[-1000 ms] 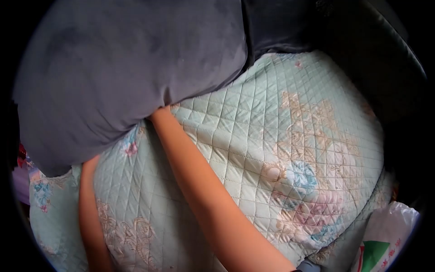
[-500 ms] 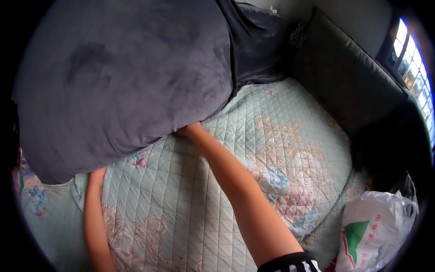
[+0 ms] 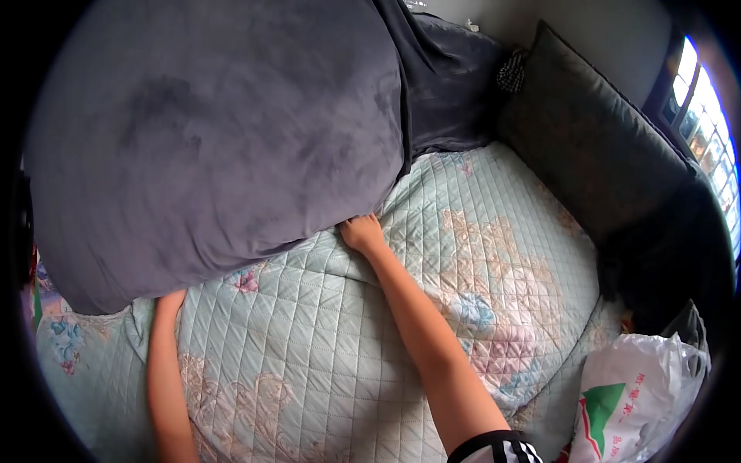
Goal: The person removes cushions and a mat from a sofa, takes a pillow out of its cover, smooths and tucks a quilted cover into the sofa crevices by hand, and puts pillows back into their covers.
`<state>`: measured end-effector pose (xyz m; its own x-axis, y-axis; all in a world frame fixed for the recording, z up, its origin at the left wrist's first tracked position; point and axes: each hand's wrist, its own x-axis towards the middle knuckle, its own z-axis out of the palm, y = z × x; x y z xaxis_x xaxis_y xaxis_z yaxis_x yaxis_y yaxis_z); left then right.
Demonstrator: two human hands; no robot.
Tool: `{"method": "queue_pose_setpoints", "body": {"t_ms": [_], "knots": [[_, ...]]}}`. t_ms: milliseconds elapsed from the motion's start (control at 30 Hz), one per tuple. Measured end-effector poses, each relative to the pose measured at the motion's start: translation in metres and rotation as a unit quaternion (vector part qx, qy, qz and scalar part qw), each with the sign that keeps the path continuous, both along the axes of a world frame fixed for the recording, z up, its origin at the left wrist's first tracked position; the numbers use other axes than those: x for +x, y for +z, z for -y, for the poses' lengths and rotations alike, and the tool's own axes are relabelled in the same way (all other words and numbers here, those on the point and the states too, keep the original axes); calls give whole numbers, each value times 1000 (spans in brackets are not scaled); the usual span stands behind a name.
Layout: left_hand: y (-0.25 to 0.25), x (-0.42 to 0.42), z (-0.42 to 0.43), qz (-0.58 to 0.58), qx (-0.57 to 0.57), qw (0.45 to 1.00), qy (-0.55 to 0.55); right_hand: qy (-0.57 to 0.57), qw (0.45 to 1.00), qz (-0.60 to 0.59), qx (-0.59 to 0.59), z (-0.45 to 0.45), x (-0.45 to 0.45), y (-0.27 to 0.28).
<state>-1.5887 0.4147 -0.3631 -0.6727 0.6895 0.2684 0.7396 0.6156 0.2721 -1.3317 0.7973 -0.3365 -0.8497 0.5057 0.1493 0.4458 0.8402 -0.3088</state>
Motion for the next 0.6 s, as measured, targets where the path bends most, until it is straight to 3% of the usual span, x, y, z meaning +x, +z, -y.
{"method": "queue_pose_setpoints", "body": {"t_ms": [33, 100, 267, 333, 367, 433, 500, 600], "knots": [[3, 4, -1, 0, -1, 1000, -1, -1, 1000, 0, -1, -7, -4, -1], [11, 10, -4, -9, 19, 1000, -2, 68, 988, -83, -112, -23, -16, -2], [2, -1, 2, -18, -74, 997, 32, 147, 982, -18, -113, -49, -29, -19], [-6, -8, 8, -40, -72, 996, 29, 103, 973, -167, -118, -53, -40, -37], [-11, -12, 11, -48, -73, 996, 32, 100, 974, -163, -122, -60, -40, -43], [-20, -20, 16, -61, -81, 994, 35, 32, 998, -51, 10, -59, -39, -36], [-23, -28, 21, -74, -88, 993, 40, -25, 997, -64, -24, -47, -39, -27], [-31, -39, 31, -90, -105, 989, 46, -14, 990, -128, 55, -51, -48, -35]]}}
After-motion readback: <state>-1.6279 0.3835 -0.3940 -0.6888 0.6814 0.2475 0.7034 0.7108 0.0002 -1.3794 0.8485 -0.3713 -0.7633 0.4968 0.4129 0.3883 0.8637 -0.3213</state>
